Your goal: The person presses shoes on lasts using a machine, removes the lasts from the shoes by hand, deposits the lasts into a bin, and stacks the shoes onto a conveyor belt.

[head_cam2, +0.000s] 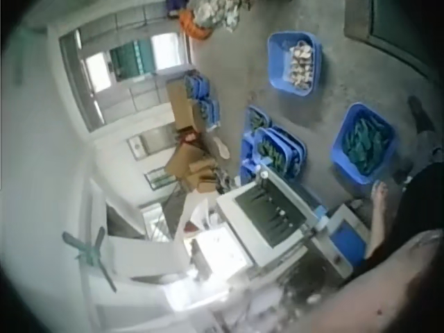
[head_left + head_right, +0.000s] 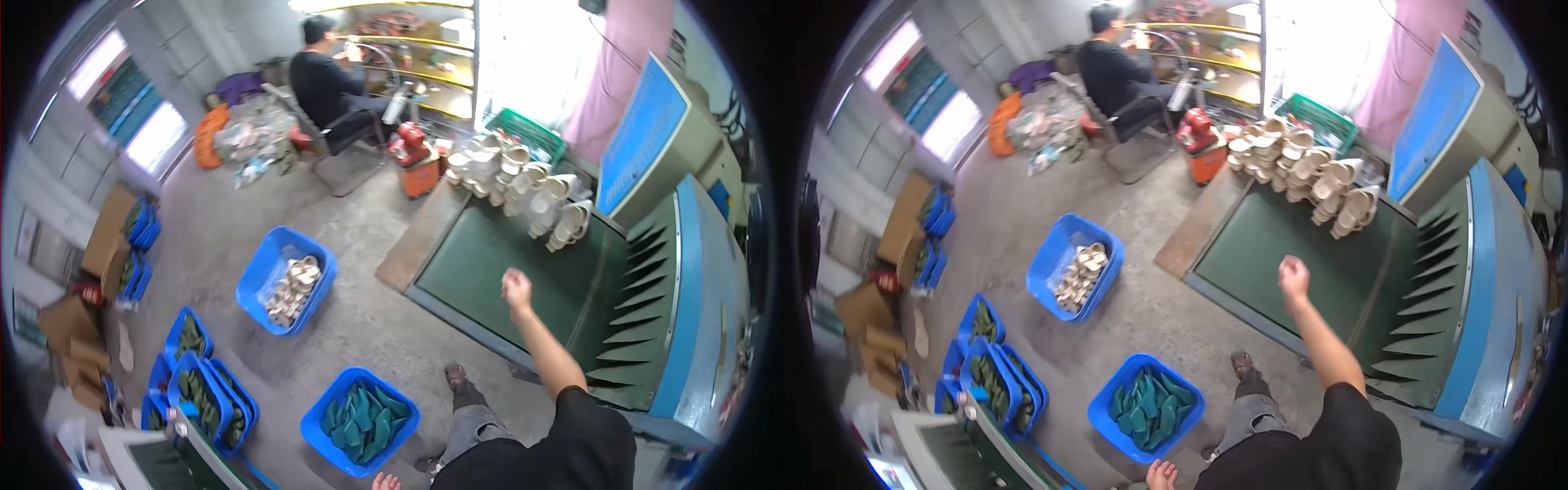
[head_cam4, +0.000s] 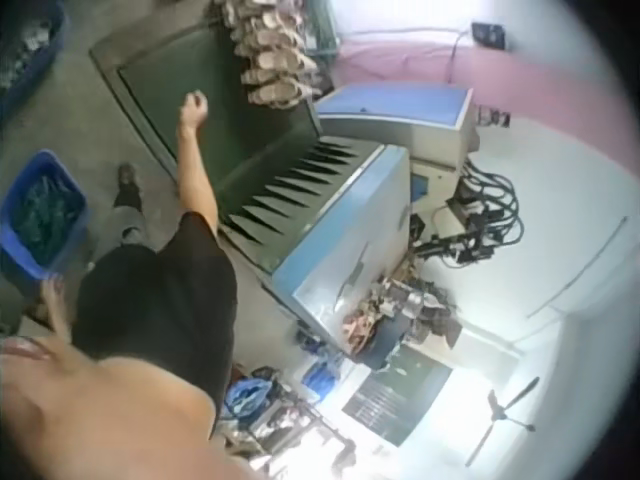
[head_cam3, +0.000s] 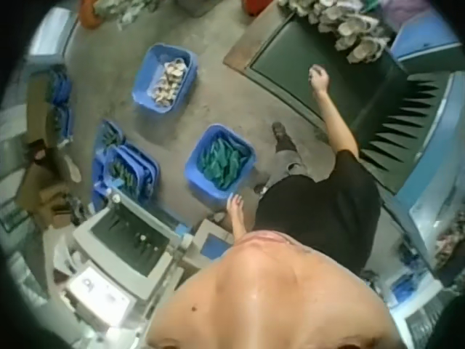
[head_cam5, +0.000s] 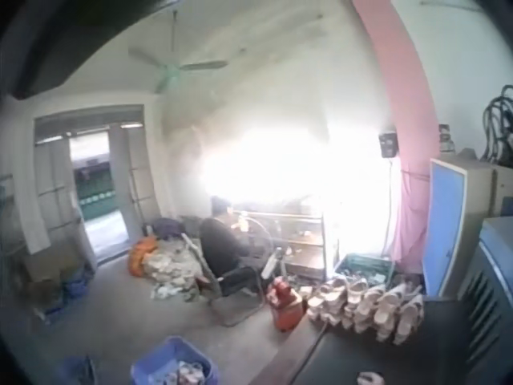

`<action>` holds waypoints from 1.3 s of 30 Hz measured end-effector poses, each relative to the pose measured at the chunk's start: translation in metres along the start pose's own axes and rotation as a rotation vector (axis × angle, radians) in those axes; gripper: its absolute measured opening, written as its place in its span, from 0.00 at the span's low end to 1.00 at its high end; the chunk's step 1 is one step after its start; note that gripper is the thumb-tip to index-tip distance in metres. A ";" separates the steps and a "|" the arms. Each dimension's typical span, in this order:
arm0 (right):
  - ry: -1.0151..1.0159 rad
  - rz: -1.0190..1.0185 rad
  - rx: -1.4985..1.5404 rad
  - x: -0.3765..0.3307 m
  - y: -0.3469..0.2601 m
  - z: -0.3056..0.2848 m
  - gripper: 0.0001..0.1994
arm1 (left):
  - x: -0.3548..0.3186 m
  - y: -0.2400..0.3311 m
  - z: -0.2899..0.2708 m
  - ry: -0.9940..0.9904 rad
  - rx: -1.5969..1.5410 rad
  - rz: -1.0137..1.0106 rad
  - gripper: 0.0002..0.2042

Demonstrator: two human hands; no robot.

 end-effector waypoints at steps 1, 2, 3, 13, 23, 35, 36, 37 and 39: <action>-0.079 0.070 -0.013 -0.046 0.029 0.014 0.08 | -0.001 -0.014 -0.017 0.023 -0.006 0.013 0.25; -0.168 0.019 -0.081 -0.105 0.043 0.040 0.08 | -0.009 -0.025 -0.032 0.027 -0.049 0.020 0.25; -0.372 0.128 -0.113 -0.173 0.059 0.067 0.10 | -0.023 -0.033 -0.045 0.012 -0.096 0.059 0.24; -1.779 -0.285 -0.052 -0.776 -0.027 0.249 0.13 | -0.099 -0.166 -0.353 0.394 -0.946 0.379 0.10; -2.284 0.409 0.037 -1.166 0.011 0.405 0.22 | -0.196 -0.232 -0.495 0.746 -1.180 0.394 0.17; -1.507 -0.925 0.184 -1.414 0.069 0.649 0.25 | -0.419 -0.061 -0.813 1.885 -0.423 0.484 0.28; -1.749 -0.156 0.457 -1.426 0.116 0.671 0.27 | -0.420 -0.046 -0.847 1.865 -0.429 0.505 0.28; -1.614 0.653 0.622 -1.435 0.164 0.689 0.29 | -0.415 -0.042 -0.883 1.811 -0.659 0.554 0.30; -1.360 1.398 0.447 -1.489 0.181 0.595 0.29 | -0.429 -0.074 -0.922 1.853 -0.900 0.544 0.32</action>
Point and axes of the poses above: each hand's wrist, its own x-axis towards the middle knuckle, its own z-axis out of the palm, y = z × x, the point moved 6 cm from there along x, towards the middle knuckle, and after that the axes turned 12 degrees about -z, right-handed, at the moved point
